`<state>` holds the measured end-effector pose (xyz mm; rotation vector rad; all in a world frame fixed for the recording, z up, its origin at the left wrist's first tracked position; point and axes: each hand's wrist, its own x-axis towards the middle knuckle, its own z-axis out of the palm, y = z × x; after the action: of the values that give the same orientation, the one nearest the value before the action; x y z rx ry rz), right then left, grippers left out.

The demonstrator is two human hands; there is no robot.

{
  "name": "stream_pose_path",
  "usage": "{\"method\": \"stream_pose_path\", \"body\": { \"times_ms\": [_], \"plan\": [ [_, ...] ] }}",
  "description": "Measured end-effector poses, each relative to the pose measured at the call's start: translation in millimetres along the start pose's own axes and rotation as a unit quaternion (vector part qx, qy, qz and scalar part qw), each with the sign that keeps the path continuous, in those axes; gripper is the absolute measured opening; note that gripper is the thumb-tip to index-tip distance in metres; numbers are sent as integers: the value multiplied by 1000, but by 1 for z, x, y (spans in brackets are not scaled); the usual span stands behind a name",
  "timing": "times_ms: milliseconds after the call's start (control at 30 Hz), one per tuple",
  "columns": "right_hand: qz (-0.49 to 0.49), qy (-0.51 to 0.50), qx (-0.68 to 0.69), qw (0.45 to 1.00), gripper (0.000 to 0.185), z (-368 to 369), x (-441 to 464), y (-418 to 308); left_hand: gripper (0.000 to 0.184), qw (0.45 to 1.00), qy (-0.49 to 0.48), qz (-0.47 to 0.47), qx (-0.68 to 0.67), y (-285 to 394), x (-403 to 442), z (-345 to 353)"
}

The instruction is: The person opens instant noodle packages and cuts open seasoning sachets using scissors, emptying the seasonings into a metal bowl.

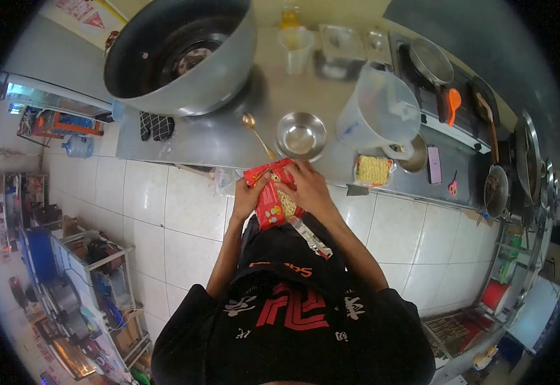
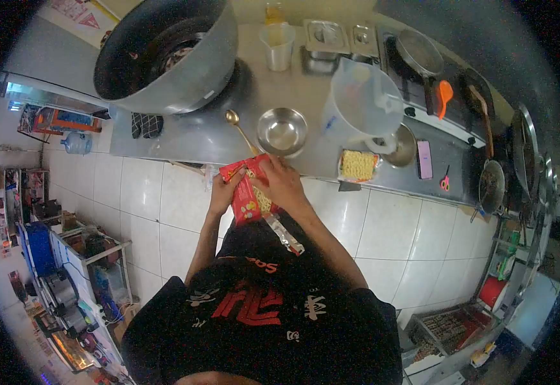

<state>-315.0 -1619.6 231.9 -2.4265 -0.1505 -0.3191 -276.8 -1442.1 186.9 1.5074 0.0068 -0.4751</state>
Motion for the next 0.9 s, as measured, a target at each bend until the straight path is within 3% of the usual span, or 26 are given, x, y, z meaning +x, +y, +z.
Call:
{"method": "stream_pose_path", "body": {
  "times_ms": [67,133,200,300,433,633,833,900],
  "plan": [
    [26,-53,-12,998,23,32,17,8,29,996,13,57,62,8,17,-18],
    [52,-109,-20,992,25,51,35,10,29,994,5,51,97,16,31,-40],
    [-33,-136,-23,990,27,65,49,13,29,990,-5,44,135,24,38,-59],
    [-84,-96,-83,988,21,89,65,10,29,990,0,21,140,34,51,-77],
    [-75,-86,-36,993,24,114,77,15,33,984,-18,12,175,35,66,-94],
    [65,-159,30,985,40,127,89,16,29,984,-1,38,173,27,71,-95],
    [92,-193,-7,977,39,113,98,-5,29,976,-19,69,207,21,75,-97],
    [142,-244,13,959,37,105,104,-13,30,969,-36,26,244,23,76,-101]
  ]
}}
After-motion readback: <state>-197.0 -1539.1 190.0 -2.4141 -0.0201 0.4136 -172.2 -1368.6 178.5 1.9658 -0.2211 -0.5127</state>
